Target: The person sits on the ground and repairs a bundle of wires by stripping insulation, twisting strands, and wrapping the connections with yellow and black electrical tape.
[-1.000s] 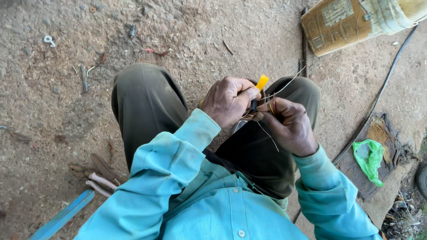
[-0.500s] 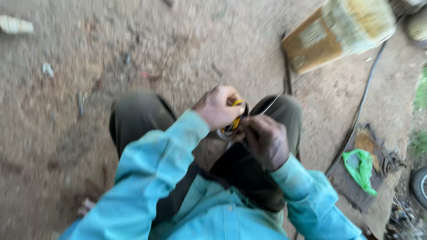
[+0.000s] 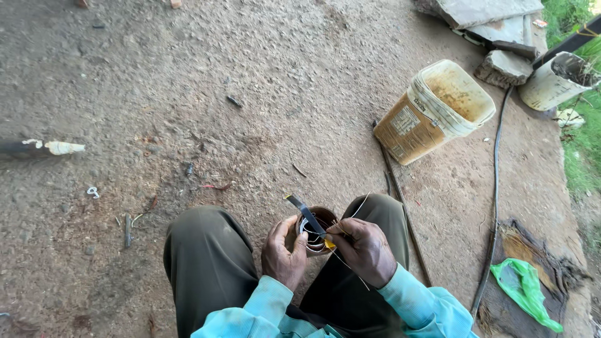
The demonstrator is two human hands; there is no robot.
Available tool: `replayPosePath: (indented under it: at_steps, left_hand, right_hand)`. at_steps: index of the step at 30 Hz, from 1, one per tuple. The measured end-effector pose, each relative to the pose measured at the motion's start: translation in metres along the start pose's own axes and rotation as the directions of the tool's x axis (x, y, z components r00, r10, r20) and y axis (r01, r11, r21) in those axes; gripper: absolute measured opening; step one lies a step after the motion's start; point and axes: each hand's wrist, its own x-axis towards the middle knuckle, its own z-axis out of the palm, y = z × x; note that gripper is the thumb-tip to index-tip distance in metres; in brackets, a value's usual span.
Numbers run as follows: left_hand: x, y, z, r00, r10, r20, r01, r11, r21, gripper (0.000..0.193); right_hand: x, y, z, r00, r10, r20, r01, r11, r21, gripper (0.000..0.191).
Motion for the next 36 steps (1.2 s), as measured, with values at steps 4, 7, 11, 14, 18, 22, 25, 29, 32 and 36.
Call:
replayPosePath:
  at_steps: [4,7,11,14,18,22,25,29,32,36]
  left_hand:
    - [0.001,0.004,-0.003,0.973,-0.221,0.068,0.219,0.975,0.046,0.045]
    - [-0.001,0.014,-0.006,0.960,-0.263,0.101,0.243,0.955,0.173,0.046]
    - [-0.002,0.019,-0.012,0.971,-0.212,0.110,0.172,0.941,0.291,0.046]
    - [0.001,0.016,-0.010,0.989,-0.109,0.098,0.094,0.985,0.143,0.043]
    - [0.018,0.010,-0.001,0.976,-0.141,0.163,0.095,0.961,0.261,0.041]
    - [0.027,0.009,0.000,0.987,0.006,0.160,-0.040,0.977,0.210,0.038]
    - [0.026,0.010,-0.002,0.983,0.013,0.181,-0.055,0.972,0.228,0.038]
    - [0.022,0.006,-0.007,0.933,-0.261,0.247,0.175,0.930,0.322,0.044]
    - [0.011,0.001,-0.011,0.961,0.266,0.076,-0.274,0.950,0.147,0.040]
    - [-0.030,0.000,-0.014,0.998,0.030,-0.047,-0.030,1.000,0.003,0.018]
  right_hand:
    - [-0.004,-0.003,-0.004,0.999,-0.030,0.042,0.030,1.000,-0.004,0.010]
    - [-0.011,-0.005,-0.012,0.997,-0.012,0.072,0.012,1.000,0.008,0.011]
    - [-0.018,-0.014,-0.014,0.991,0.017,0.129,-0.016,1.000,-0.014,0.012]
    - [-0.019,-0.018,-0.015,0.990,0.032,0.138,-0.034,0.999,0.010,0.012]
    - [-0.018,-0.017,-0.017,0.991,0.050,0.121,-0.048,0.999,-0.018,0.012]
    - [-0.018,-0.014,-0.018,0.995,-0.001,0.101,0.002,1.000,-0.008,0.013]
    - [-0.019,-0.012,-0.020,0.993,-0.009,0.121,0.011,1.000,-0.016,0.014]
    - [-0.017,-0.006,-0.018,0.986,-0.116,0.121,0.113,0.993,0.025,0.014]
    - [-0.019,0.002,-0.012,0.978,-0.167,0.126,0.160,0.985,0.069,0.014]
    - [-0.026,0.010,-0.004,0.966,0.135,0.220,-0.187,0.954,0.235,0.015]
